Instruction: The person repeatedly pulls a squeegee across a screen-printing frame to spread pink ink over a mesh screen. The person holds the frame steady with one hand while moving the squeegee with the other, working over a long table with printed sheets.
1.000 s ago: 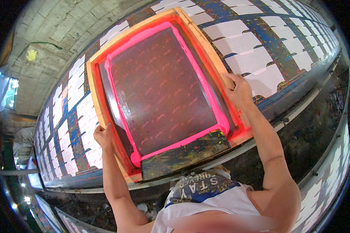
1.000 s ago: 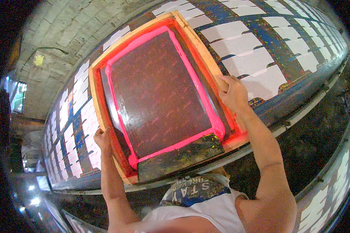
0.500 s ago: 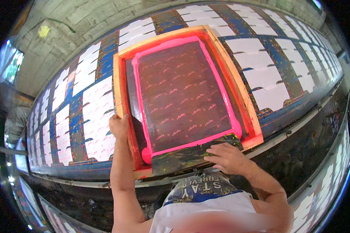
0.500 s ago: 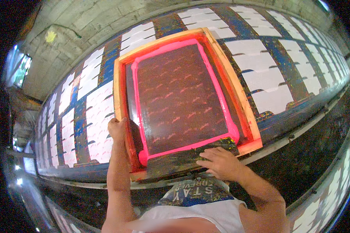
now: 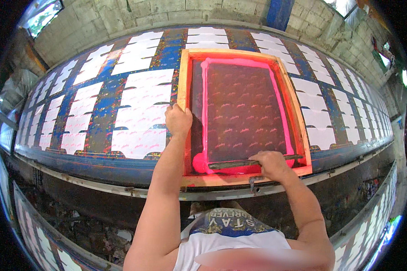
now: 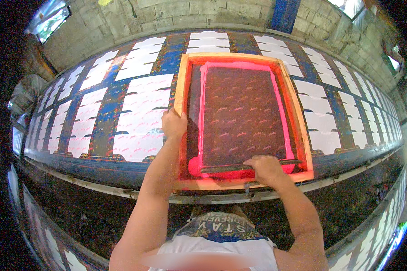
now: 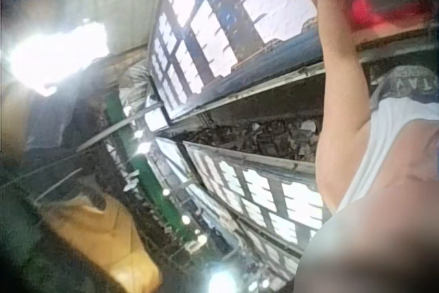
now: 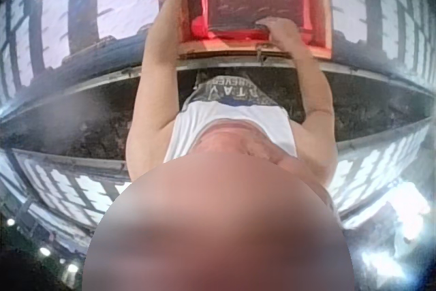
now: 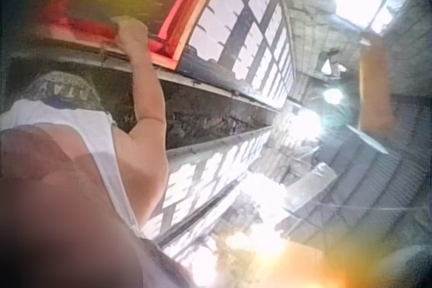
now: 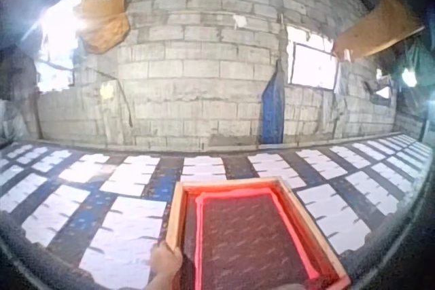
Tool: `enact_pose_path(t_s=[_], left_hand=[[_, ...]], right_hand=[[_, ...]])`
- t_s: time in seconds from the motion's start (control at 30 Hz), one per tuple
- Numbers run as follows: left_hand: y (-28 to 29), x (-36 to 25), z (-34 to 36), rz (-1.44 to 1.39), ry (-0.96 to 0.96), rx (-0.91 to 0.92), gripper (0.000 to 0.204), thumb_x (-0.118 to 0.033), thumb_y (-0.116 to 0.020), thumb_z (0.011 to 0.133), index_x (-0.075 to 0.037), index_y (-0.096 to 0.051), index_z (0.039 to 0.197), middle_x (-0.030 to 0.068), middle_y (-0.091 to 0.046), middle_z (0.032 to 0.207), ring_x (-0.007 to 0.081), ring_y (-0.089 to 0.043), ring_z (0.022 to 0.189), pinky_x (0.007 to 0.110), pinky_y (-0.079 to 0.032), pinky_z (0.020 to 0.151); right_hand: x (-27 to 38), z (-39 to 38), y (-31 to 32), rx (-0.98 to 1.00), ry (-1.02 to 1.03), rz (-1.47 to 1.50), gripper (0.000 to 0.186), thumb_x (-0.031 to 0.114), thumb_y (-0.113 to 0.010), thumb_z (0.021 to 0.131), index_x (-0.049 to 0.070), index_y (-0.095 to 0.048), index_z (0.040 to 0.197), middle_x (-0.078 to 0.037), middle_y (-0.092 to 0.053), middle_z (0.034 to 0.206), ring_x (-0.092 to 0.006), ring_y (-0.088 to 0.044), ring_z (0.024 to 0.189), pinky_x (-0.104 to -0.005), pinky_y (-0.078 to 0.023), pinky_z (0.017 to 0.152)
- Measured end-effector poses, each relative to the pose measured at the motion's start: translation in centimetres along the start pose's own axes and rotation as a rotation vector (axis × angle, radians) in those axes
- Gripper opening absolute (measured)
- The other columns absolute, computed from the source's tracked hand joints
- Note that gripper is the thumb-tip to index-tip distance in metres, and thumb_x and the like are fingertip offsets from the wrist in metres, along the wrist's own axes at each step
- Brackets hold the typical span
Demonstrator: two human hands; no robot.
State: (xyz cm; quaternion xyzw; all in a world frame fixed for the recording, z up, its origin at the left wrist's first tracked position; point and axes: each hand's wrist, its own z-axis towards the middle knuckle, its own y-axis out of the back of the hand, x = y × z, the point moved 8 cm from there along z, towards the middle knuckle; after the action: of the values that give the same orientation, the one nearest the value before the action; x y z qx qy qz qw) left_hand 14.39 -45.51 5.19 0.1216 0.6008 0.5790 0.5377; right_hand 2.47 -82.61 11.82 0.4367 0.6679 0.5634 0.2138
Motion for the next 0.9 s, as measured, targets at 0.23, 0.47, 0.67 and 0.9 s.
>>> enact_pose_path(t_s=[0.23, 0.47, 0.67, 0.9], left_hand=[[-0.8, 0.4, 0.5, 0.007, -0.035, -0.029, 0.045, -0.032, -0.08, 0.096, 0.005, -0.074, 0.121, 0.0271, -0.071, 0.122, 0.0449, -0.072, 0.115, 0.054, -0.062, 0.098], [-1.1, 0.6, 0.6, -0.015, -0.043, -0.027, 0.05, -0.032, -0.079, 0.097, 0.005, -0.072, 0.13, 0.0298, -0.07, 0.128, 0.0473, -0.069, 0.121, 0.056, -0.06, 0.102], [-1.3, 0.6, 0.9, -0.001, 0.009, 0.011, 0.051, -0.036, -0.077, 0.1, 0.0, -0.073, 0.136, 0.0264, -0.07, 0.126, 0.0469, -0.069, 0.12, 0.057, -0.059, 0.101], [-1.3, 0.4, 0.9, 0.034, 0.005, -0.021, 0.048, -0.035, -0.078, 0.102, -0.004, -0.073, 0.138, 0.0231, -0.071, 0.119, 0.0439, -0.07, 0.114, 0.055, -0.059, 0.097]], right_hand=[[1.4, -2.4, -2.4, -0.09, -0.001, -0.046, 0.049, 0.003, -0.073, 0.086, 0.014, -0.081, 0.132, -0.013, -0.081, 0.125, -0.0345, -0.077, 0.118, -0.0489, -0.06, 0.104], [0.3, 0.1, -2.3, -0.452, 0.134, -0.131, 0.051, 0.0, -0.072, 0.081, 0.011, -0.081, 0.13, -0.013, -0.078, 0.117, -0.0351, -0.077, 0.111, -0.0507, -0.06, 0.098], [-5.4, 11.0, 0.6, -0.56, 0.206, -0.175, 0.047, 0.003, -0.072, 0.083, 0.011, -0.08, 0.129, -0.013, -0.077, 0.116, -0.035, -0.076, 0.108, -0.0502, -0.06, 0.097], [-13.2, 26.6, 5.0, -0.558, 0.155, -0.249, 0.041, 0.007, -0.068, 0.091, 0.015, -0.078, 0.13, -0.015, -0.076, 0.116, -0.0364, -0.076, 0.111, -0.0507, -0.062, 0.096]])
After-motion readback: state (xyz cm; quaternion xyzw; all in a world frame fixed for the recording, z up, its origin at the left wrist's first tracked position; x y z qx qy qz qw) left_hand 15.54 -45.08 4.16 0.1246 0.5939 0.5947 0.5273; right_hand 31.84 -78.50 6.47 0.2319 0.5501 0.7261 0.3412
